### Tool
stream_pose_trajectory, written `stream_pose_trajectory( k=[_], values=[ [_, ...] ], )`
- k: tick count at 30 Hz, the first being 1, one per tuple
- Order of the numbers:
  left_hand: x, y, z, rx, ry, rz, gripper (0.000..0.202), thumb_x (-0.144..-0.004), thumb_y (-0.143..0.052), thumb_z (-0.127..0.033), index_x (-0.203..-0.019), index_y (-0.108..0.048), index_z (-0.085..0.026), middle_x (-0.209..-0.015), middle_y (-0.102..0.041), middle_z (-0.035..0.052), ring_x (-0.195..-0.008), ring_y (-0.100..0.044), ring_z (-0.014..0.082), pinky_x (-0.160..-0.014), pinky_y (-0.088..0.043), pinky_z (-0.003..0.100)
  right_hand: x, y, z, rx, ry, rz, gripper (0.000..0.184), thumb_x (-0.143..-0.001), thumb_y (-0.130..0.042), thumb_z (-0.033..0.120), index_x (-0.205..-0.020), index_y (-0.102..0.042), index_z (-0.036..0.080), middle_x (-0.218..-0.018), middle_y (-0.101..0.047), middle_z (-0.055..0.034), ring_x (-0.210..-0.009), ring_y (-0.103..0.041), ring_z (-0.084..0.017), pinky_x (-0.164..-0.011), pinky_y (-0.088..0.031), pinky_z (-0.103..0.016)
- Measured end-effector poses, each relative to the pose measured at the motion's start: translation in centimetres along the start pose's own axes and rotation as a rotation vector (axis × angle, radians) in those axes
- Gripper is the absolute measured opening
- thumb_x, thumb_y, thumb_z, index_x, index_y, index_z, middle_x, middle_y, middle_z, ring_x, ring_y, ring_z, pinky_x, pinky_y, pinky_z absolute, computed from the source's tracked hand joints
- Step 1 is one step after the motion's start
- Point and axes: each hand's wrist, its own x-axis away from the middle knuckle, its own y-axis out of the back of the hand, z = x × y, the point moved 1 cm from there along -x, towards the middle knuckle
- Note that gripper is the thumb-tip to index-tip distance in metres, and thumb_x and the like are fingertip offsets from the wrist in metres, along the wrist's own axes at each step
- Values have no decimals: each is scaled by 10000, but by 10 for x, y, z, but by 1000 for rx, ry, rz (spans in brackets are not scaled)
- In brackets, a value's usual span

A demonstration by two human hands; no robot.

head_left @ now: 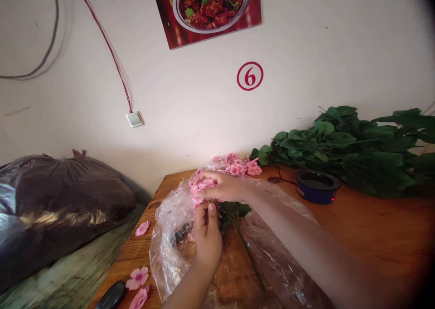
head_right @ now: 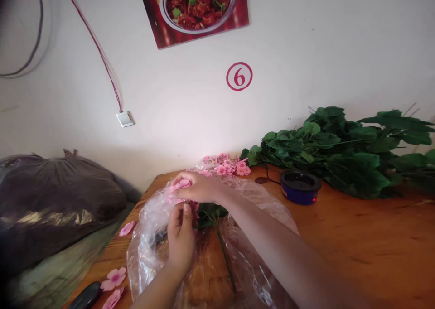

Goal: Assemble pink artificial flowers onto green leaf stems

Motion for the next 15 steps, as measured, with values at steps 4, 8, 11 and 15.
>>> stream_pose_trajectory(
  k=[4, 8, 11, 15],
  values=[
    [-2, -3, 6, -46, 18, 17, 399, -922, -513, -559, -804, -593, -186, -674, -519, -10, -632, -456, 137, -607, -370, 247, -1, 1, -4, -2, -95, 20, 448, -785, -673, 470, -1206, -624, 324, -1188, -666, -43, -897, -656, -227, -700, -512, -310],
    [0, -7, 10, 1, 105, -5, 414, -878, -564, -592, -808, -597, -185, -678, -536, -11, -621, -453, 131, -591, -360, 244, -1, 4, -4, 57, -84, -22, 498, -773, -671, 531, -1226, -617, 328, -1254, -646, -36, -1024, -635, -261, -786, -501, -331],
    [3, -7, 10, 73, 164, 16, 432, -864, -559, -623, -909, -606, -196, -739, -588, 2, -631, -492, 138, -603, -388, 257, -2, 3, -1, 144, -62, -53, 393, -782, -655, 494, -1132, -671, 316, -1199, -677, -24, -1040, -629, -255, -866, -464, -346],
    [3, -4, 11, 44, 205, 16, 475, -905, -456, -650, -901, -595, -196, -709, -587, 13, -616, -509, 146, -589, -397, 270, 0, -2, 7, 166, -109, -47, 333, -771, -640, 406, -1072, -682, 270, -1108, -710, -39, -939, -650, -230, -763, -462, -310]
  ],
)
